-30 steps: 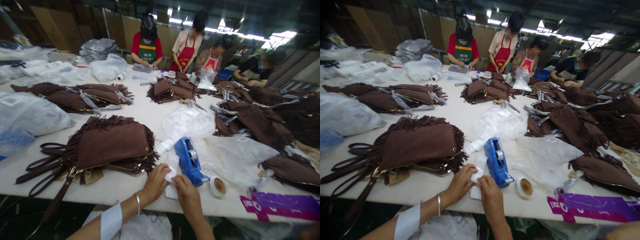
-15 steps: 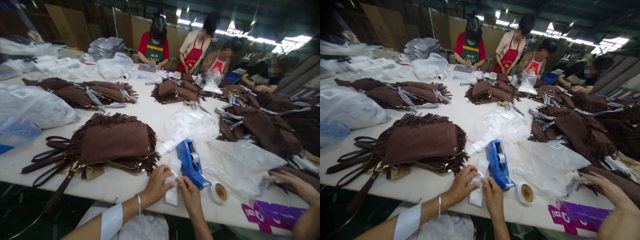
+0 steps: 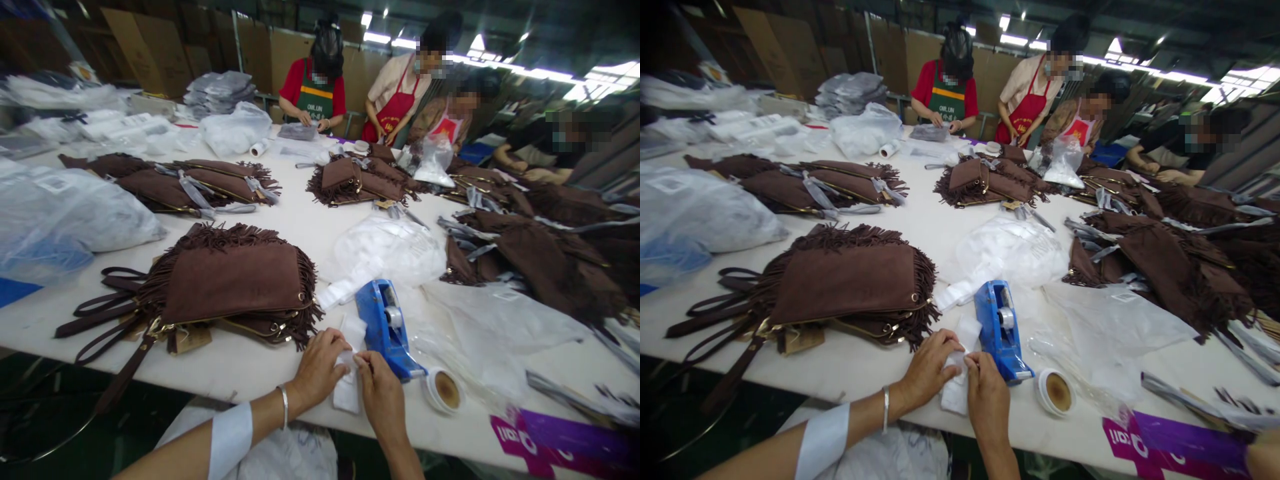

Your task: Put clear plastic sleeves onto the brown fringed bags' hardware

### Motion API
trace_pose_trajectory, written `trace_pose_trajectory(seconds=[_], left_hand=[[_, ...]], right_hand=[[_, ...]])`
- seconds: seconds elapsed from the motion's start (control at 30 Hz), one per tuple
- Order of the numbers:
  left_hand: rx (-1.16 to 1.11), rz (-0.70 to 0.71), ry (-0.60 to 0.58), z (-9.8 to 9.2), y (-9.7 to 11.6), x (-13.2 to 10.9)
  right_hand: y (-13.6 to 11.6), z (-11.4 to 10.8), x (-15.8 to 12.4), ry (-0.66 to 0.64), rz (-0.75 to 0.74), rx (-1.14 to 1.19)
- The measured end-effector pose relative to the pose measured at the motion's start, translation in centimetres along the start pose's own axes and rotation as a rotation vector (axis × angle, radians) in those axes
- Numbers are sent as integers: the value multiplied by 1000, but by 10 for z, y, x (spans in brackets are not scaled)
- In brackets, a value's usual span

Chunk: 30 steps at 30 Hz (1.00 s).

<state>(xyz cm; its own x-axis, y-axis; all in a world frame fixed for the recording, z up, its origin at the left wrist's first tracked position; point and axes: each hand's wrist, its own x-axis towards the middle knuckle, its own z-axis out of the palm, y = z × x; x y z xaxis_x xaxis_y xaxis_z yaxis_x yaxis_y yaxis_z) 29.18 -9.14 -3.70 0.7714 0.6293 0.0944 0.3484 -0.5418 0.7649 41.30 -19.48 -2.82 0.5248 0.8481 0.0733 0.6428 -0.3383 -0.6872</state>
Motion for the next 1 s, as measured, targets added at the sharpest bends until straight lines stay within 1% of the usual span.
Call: trace_pose_trajectory(seconds=[0.1, 0.2, 0.3, 0.33, 0.4, 0.47, 0.53, 0.57, 0.63, 0.67, 0.73, 0.8, 0.87, 0.93, 1.0], left_hand=[[58, 26, 6, 4, 2, -1], [76, 42, 14, 6, 0, 0], [71, 47, 28, 8, -4, 3], [56, 44, 30, 9, -6, 5], [-20, 39, 21, 5, -8, 8], [-182, 34, 4, -5, -9, 7], [-439, -18, -5, -26, -8, 2], [-583, -68, -15, -39, -7, -4], [-843, -191, -56, -67, -4, -18], [-934, -247, -87, -80, -3, -26], [-1021, -315, -158, -100, -3, -43], [-1045, -373, -207, -110, -8, -58], [-1052, -434, -206, -111, -16, -71], [-1042, -492, -139, -109, -25, -81], [-981, -521, -57, -110, -33, -90]], right_hand=[[2, 6, -10, 16, -171, -139], [4, 10, -30, -7, -291, -142], [-2, 0, -51, -29, -278, -35], [-7, -6, -56, -46, -249, 14], [-20, -20, -61, -73, -141, 105], [-34, -32, -59, -93, -2, 179], [-45, -37, -51, -116, 131, 244], [-49, -36, -46, -139, 172, 282], [-58, -30, -36, -178, 211, 355], [-62, -25, -31, -190, 216, 381], [-72, -15, -23, -200, 204, 411], [-83, -3, -17, -212, 180, 423], [-92, 8, -14, -224, 172, 440], [-100, 21, -13, -228, 206, 504], [-107, 35, -16, -266, 266, 620]])
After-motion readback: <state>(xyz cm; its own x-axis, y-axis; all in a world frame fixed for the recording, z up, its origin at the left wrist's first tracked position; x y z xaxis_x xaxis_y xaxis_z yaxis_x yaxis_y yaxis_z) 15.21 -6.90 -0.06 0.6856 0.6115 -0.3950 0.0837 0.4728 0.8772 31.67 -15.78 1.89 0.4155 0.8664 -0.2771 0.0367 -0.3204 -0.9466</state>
